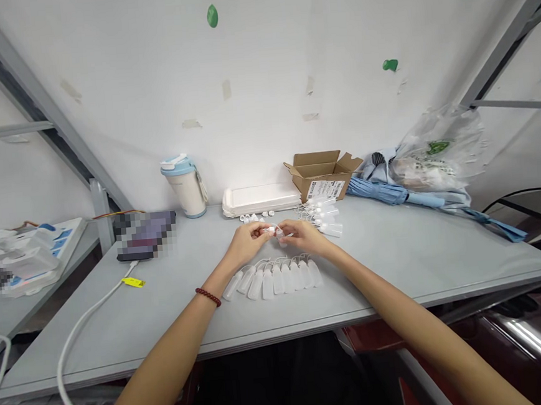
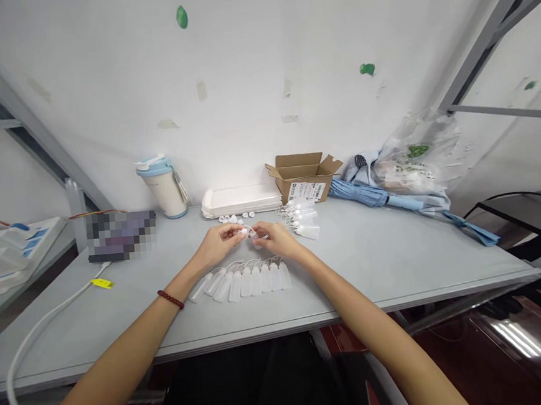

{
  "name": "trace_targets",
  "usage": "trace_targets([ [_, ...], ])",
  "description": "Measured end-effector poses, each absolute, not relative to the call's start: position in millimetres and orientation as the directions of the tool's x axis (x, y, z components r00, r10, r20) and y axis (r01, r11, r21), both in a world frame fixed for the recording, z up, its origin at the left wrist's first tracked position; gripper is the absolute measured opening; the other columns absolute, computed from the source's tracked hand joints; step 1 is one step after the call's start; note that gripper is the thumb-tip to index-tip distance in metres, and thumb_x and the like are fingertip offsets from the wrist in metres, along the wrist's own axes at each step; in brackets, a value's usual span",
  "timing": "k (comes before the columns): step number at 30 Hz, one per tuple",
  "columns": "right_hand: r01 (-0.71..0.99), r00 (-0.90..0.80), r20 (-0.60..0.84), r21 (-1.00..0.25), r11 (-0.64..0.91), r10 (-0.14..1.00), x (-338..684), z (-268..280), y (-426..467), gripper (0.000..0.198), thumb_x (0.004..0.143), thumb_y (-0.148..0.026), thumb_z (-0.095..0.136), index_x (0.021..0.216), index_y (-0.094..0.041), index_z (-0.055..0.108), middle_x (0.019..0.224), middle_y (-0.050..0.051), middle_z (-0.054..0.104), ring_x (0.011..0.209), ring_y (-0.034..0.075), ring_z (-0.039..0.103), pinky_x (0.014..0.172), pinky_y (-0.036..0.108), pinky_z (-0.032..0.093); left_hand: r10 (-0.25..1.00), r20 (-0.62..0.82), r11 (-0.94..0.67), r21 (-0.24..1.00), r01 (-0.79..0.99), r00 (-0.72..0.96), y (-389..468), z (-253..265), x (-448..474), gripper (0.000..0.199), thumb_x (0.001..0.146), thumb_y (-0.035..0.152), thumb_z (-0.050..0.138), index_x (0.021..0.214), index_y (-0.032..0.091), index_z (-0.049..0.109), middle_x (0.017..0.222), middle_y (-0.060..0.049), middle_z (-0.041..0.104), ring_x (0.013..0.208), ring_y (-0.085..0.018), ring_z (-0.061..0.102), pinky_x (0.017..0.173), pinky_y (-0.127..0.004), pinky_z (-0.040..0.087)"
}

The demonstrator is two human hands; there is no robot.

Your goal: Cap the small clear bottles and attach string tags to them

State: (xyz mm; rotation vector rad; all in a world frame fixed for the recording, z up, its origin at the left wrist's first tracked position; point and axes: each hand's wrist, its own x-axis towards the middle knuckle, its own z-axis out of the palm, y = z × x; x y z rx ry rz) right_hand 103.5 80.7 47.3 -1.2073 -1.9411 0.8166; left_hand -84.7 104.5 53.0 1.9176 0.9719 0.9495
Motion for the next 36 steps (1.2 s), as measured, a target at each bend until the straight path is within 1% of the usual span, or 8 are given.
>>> trace_targets([
  [7, 0.526, -0.323, 0.231, -0.762, 0.377, 0.918, 102.2, 47.4, 78.3, 0.024, 0.077, -0.026, 0.056, 0.097, -0.016, 0.064, 0.091, 0.005, 0.068, 0.082, 0.018, 0.060, 0.072, 0.029, 0.048, 0.835, 0.297, -0.469, 0.825, 0.316, 0.464, 105.0, 48.7, -83.4, 0.029, 0.076, 0.034, 0.057, 0.093, 0.014, 0.069, 0.091, -0.008, 0.069, 0.078, -0.018, 0.061, 0.072, -0.028, 0.047],
  [13, 0.587, -0.385, 0.258, -0.672, 0.451, 0.886, 101.6, 48.0, 76.7, 0.023, 0.082, -0.027, 0.052, 0.097, -0.017, 0.067, 0.086, 0.003, 0.068, 0.075, 0.016, 0.057, 0.068, 0.027, 0.045, 0.836, 0.311, -0.480, 0.814, 0.328, 0.452, 105.1, 47.9, -83.5, 0.027, 0.078, 0.035, 0.056, 0.091, 0.015, 0.068, 0.095, -0.008, 0.069, 0.082, -0.019, 0.061, 0.075, -0.029, 0.047],
  [16, 0.598, -0.387, 0.253, -0.664, 0.450, 0.887, 101.1, 47.8, 76.3, 0.024, 0.082, -0.026, 0.052, 0.099, -0.017, 0.067, 0.088, 0.003, 0.069, 0.075, 0.016, 0.057, 0.068, 0.027, 0.046, 0.832, 0.293, -0.467, 0.827, 0.311, 0.470, 104.6, 49.4, -83.4, 0.028, 0.078, 0.037, 0.055, 0.089, 0.015, 0.068, 0.090, -0.007, 0.069, 0.079, -0.018, 0.061, 0.072, -0.028, 0.046],
  [19, 0.593, -0.358, 0.240, -0.688, 0.418, 0.902, 100.9, 46.5, 76.5, 0.024, 0.080, -0.027, 0.055, 0.100, -0.017, 0.065, 0.095, 0.006, 0.068, 0.082, 0.018, 0.059, 0.069, 0.028, 0.047, 0.842, 0.246, -0.430, 0.843, 0.323, 0.480, 103.1, 51.6, -83.5, 0.028, 0.078, 0.039, 0.055, 0.084, 0.014, 0.067, 0.076, -0.005, 0.068, 0.071, -0.017, 0.059, 0.064, -0.026, 0.045],
  [24, 0.571, -0.305, 0.274, -0.714, 0.406, 0.912, 100.9, 45.9, 75.9, 0.021, 0.080, -0.029, 0.056, 0.099, -0.019, 0.058, 0.096, 0.006, 0.068, 0.090, 0.019, 0.060, 0.067, 0.028, 0.046, 0.868, 0.197, -0.373, 0.866, 0.335, 0.457, 102.2, 52.9, -84.9, 0.032, 0.077, 0.046, 0.054, 0.070, 0.016, 0.061, 0.057, 0.001, 0.056, 0.053, -0.013, 0.051, 0.053, -0.025, 0.040],
  [29, 0.543, -0.276, 0.300, -0.735, 0.406, 0.913, 100.5, 48.3, 74.6, 0.020, 0.081, -0.032, 0.056, 0.095, -0.019, 0.056, 0.094, 0.007, 0.067, 0.090, 0.020, 0.060, 0.067, 0.029, 0.045, 0.878, 0.148, -0.306, 0.905, 0.297, 0.456, 103.0, 53.5, -84.9, 0.039, 0.076, 0.051, 0.054, 0.059, 0.017, 0.053, 0.053, 0.002, 0.051, 0.050, -0.011, 0.050, 0.052, -0.024, 0.041],
  [33, 0.536, -0.299, 0.298, -0.734, 0.418, 0.907, 100.6, 48.6, 74.5, 0.022, 0.082, -0.031, 0.054, 0.100, -0.019, 0.058, 0.093, 0.006, 0.067, 0.086, 0.019, 0.060, 0.067, 0.028, 0.044, 0.878, 0.117, -0.267, 0.925, 0.272, 0.464, 103.4, 53.6, -84.6, 0.037, 0.077, 0.048, 0.053, 0.059, 0.016, 0.054, 0.052, 0.001, 0.052, 0.049, -0.011, 0.050, 0.052, -0.024, 0.042],
  [36, 0.527, -0.319, 0.290, -0.737, 0.423, 0.902, 100.4, 49.6, 73.8, 0.028, 0.083, -0.031, 0.053, 0.107, -0.019, 0.059, 0.082, 0.003, 0.067, 0.073, 0.016, 0.058, 0.065, 0.027, 0.043, 0.874, 0.126, -0.258, 0.939, 0.228, 0.469, 104.0, 53.0, -84.5, 0.031, 0.077, 0.044, 0.054, 0.067, 0.015, 0.059, 0.058, 0.000, 0.055, 0.051, -0.011, 0.052, 0.052, -0.024, 0.043],
])
